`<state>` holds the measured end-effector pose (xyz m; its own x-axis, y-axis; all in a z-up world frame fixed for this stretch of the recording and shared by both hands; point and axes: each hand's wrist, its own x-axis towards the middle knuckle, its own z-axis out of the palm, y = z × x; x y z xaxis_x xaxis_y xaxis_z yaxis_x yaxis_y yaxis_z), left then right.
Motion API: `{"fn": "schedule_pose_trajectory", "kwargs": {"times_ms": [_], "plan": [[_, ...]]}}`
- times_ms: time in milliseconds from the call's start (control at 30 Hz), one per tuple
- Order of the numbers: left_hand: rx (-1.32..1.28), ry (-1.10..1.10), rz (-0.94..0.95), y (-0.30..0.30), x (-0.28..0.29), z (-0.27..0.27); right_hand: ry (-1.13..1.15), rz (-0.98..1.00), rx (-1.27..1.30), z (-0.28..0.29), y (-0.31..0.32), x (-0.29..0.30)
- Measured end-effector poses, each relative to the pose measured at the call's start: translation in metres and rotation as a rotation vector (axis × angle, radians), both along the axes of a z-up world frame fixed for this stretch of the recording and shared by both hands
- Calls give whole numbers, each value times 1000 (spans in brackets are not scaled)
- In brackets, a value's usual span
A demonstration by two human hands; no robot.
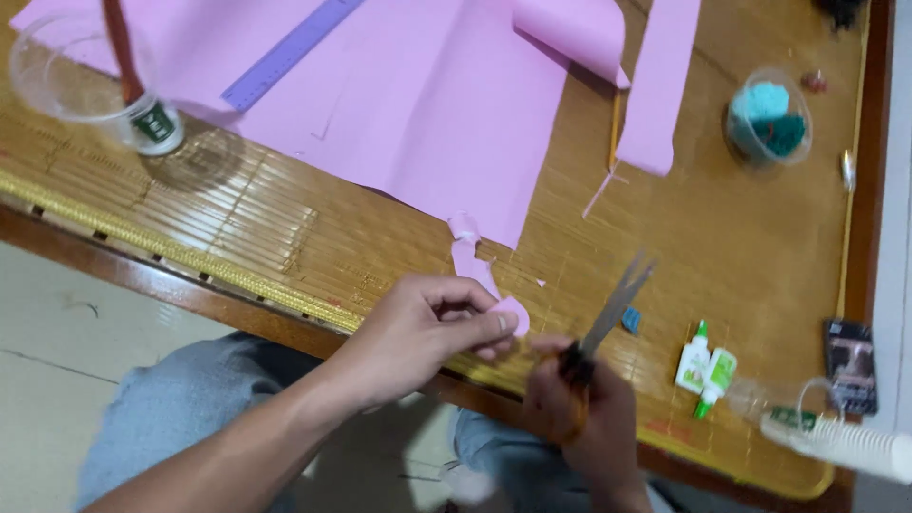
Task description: Cutting small heart shapes out of pink paper using a pair of scissors on a wooden table.
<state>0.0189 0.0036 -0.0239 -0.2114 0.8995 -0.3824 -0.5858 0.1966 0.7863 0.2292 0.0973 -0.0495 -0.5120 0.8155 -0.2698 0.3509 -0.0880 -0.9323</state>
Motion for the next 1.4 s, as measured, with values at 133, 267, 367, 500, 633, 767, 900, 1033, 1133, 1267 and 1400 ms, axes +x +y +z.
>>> {"fn": "schedule_pose_trajectory", "kwargs": {"times_ms": [133,267,367,500,633,767,900,1033,1133,1267,1400], "plan": [[-43,218,61,4,15,-5,12,-58,57,6,6,-17],[-29,58,171,8,35,-19,57,-161,4,18,6,-34],[14,-5,200,9,47,-27,47,-198,2,15,7,-35],[5,-90,169,8,50,-23,66,-164,-11,11,11,-33],[25,17,138,8,36,-20,187,-40,-17,5,23,-23],[-80,176,-55,5,21,-16,32,185,-56,15,33,-14],[-122,162,-79,6,23,-20,23,189,-16,9,41,-8],[-49,132,83,7,33,-32,50,128,0,10,40,-11],[62,145,241,7,40,-41,19,132,7,4,36,-17],[44,162,384,6,50,-36,75,105,-139,-2,24,-25],[-7,62,440,5,58,-34,116,92,-95,2,17,-35]]}}
